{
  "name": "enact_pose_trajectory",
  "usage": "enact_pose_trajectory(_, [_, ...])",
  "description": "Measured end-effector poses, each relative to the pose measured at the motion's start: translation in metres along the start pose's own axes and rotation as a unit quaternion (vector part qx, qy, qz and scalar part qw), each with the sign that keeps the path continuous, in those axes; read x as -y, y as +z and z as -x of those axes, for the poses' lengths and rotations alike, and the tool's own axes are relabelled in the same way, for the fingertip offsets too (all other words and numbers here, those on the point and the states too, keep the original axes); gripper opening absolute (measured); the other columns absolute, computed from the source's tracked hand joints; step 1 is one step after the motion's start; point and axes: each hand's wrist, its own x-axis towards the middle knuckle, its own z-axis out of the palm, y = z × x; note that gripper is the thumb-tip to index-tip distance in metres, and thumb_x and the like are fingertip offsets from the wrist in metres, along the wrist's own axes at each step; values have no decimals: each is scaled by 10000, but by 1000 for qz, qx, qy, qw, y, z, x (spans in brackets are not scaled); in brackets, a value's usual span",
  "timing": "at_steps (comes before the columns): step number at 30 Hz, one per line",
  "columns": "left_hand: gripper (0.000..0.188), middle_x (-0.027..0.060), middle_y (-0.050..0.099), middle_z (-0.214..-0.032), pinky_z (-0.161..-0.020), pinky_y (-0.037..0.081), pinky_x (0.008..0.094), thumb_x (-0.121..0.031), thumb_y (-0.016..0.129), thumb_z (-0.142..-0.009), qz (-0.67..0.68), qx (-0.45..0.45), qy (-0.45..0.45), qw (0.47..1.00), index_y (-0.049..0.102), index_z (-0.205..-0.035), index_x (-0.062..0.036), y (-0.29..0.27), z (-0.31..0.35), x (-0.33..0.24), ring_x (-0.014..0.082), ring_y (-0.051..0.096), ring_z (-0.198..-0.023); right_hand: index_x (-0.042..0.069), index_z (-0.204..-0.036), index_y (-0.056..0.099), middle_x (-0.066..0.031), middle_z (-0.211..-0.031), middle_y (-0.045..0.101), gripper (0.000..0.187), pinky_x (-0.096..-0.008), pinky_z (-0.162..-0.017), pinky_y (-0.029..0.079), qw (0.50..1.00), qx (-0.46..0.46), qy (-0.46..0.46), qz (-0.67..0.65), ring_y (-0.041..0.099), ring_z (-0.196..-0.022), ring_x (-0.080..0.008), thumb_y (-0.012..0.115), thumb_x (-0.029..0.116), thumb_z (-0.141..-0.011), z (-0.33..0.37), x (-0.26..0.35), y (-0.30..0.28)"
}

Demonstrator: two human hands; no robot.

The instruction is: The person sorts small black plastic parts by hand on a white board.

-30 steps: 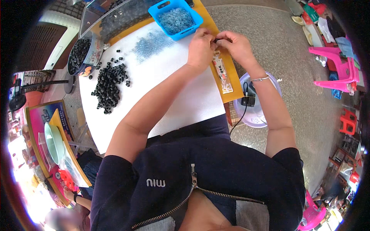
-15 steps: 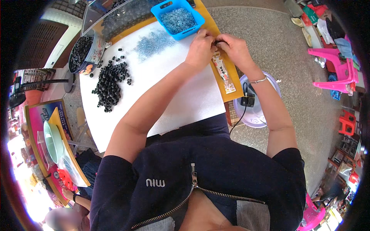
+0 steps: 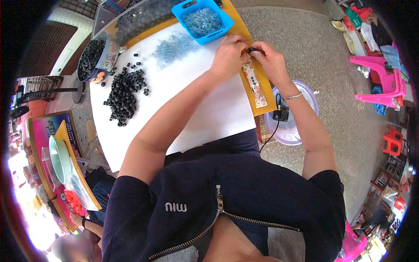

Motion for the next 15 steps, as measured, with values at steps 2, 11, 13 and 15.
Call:
enact_pose_trajectory(2, [235,116,606,-1048,-875,441,385,-127,705,-690,-9,-8,-2,1000,667,-892,-11,3,-1,-4,315,535,-1003,50,-985,610,-124,-894,629,187,-337,-723,505,1000,-25,17,8,620,-821,-254,630,102,-806,4,-5,2])
enact_pose_trajectory(11, [214,115,630,-967,-847,437,399,-118,701,-681,-28,-27,-6,999,667,-866,-16,12,-6,2,324,535,-970,63,-988,641,-95,-856,646,208,-282,-713,496,979,-38,168,-112,618,-757,-166,652,115,-787,4,-6,11])
enact_pose_trajectory(13, [210,116,632,-954,-840,439,403,-108,697,-683,-27,-33,-6,999,665,-867,-14,12,-7,-1,328,535,-967,51,-987,640,-90,-850,651,205,-274,-713,495,976,-46,171,-127,620,-755,-158,649,114,-792,4,-8,11])
enact_pose_trajectory(15, [159,114,620,-937,-828,454,382,-65,687,-677,-14,-53,-10,998,661,-821,-3,10,-7,-5,309,533,-950,39,-986,640,-85,-845,657,202,-265,-712,494,973,-52,172,-143,622,-752,-151,646,113,-798,3,-2,9])
